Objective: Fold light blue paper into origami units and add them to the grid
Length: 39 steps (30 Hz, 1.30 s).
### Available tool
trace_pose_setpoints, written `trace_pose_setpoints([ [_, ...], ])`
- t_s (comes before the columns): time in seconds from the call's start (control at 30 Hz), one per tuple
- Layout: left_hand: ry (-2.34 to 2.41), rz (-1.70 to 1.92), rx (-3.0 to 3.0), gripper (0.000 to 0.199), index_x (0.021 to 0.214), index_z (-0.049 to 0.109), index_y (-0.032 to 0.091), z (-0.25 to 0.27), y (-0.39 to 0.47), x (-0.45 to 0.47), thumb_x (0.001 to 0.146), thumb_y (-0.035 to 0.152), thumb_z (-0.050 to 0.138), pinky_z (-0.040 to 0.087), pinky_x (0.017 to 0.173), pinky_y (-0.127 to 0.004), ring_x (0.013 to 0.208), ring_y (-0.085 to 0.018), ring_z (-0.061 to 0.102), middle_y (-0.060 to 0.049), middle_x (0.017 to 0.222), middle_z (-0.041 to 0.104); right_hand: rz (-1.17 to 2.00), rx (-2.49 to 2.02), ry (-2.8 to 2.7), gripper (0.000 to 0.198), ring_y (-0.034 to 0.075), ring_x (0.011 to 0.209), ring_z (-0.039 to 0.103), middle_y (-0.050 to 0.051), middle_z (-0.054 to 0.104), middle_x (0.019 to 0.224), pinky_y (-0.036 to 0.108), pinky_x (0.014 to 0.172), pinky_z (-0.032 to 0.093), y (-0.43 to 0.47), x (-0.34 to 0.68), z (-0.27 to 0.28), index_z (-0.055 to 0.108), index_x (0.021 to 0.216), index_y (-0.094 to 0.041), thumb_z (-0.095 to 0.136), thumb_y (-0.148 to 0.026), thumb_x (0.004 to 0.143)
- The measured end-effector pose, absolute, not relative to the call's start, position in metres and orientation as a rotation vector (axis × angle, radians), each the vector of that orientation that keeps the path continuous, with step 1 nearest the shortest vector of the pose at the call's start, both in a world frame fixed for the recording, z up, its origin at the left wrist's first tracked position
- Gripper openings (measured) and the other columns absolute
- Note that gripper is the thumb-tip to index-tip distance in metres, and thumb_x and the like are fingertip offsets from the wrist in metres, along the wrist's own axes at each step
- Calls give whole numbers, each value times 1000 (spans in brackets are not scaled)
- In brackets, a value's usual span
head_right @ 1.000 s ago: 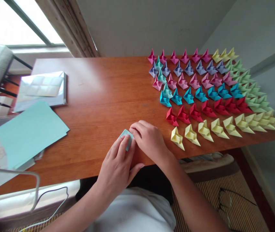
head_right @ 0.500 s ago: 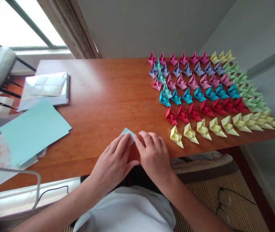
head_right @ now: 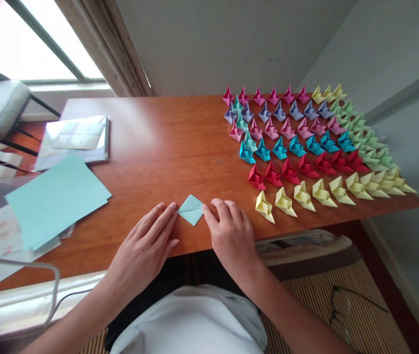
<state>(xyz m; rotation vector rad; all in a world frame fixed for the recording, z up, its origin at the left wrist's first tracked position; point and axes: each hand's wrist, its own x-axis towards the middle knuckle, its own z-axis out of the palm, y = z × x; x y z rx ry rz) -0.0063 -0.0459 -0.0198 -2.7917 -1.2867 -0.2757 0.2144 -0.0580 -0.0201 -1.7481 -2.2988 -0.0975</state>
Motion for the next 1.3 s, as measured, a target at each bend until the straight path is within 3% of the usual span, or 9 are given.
trace_pose_setpoints([
  [0.17,-1327,-401,-2846,48,139,53,5,-17,-44,-5,98,31,50,40,111,-47,135,-33,50,-16,149,53,-44,-1703,-2263,30,26,106,58,10,68,118,39,87,50,-53,216,-21,69,121,-20,52,-14,97],
  [0.33,-1692,-729,-2875,22,113,63,20,-8,-22,4,100,26,46,50,93,-37,107,-23,64,-7,120,70,156,-1568,-2168,27,24,98,59,8,69,105,37,87,52,-40,222,-25,72,111,-19,53,-10,94],
  [0.47,-1747,-695,-2868,34,126,57,18,-11,-4,22,97,35,54,50,90,-39,101,-25,62,-9,113,67,291,-1523,-2090,22,23,95,59,7,68,100,37,87,53,-31,225,-24,71,101,-20,54,-11,94],
  [0.57,-1737,-565,-2880,27,120,61,21,-15,3,33,95,31,57,49,89,-40,99,-26,61,-8,108,66,333,-1519,-2069,22,23,94,60,7,67,99,38,86,53,-28,225,-24,71,100,-21,54,-10,93],
  [0.7,-1777,-572,-2905,17,110,64,23,-17,4,35,94,24,58,48,84,-36,94,-23,62,-5,106,65,365,-1518,-1986,24,24,98,60,8,67,101,40,89,53,-30,223,-27,67,113,-21,54,-14,94],
  [0.87,-1899,-912,-2945,9,100,62,22,-15,-1,29,93,19,57,48,73,-27,81,-16,62,-1,93,66,393,-1555,-1936,27,27,106,60,10,67,111,44,95,50,-36,216,-29,65,119,-19,62,-26,93],
  [1.07,-2038,-1725,-2940,14,103,66,21,-12,-14,28,90,19,62,53,73,-25,81,-14,62,-3,92,65,621,-1547,-1721,38,26,105,65,9,71,113,45,95,52,-42,207,-22,59,127,-22,66,-32,91],
  [1.2,-2121,-2069,-2884,11,100,66,20,-15,-26,32,90,20,64,56,76,-27,87,-16,65,-4,93,64,942,-1439,-1412,28,21,96,70,6,73,108,36,86,57,-47,202,-25,63,117,-24,66,-34,91],
  [1.3,-2136,-2048,-2838,10,100,66,21,-15,-31,35,90,19,63,57,72,-25,85,-15,63,-4,96,61,1014,-1395,-1317,15,19,86,70,4,74,96,32,78,57,-49,200,-26,67,104,-23,63,-33,93],
])
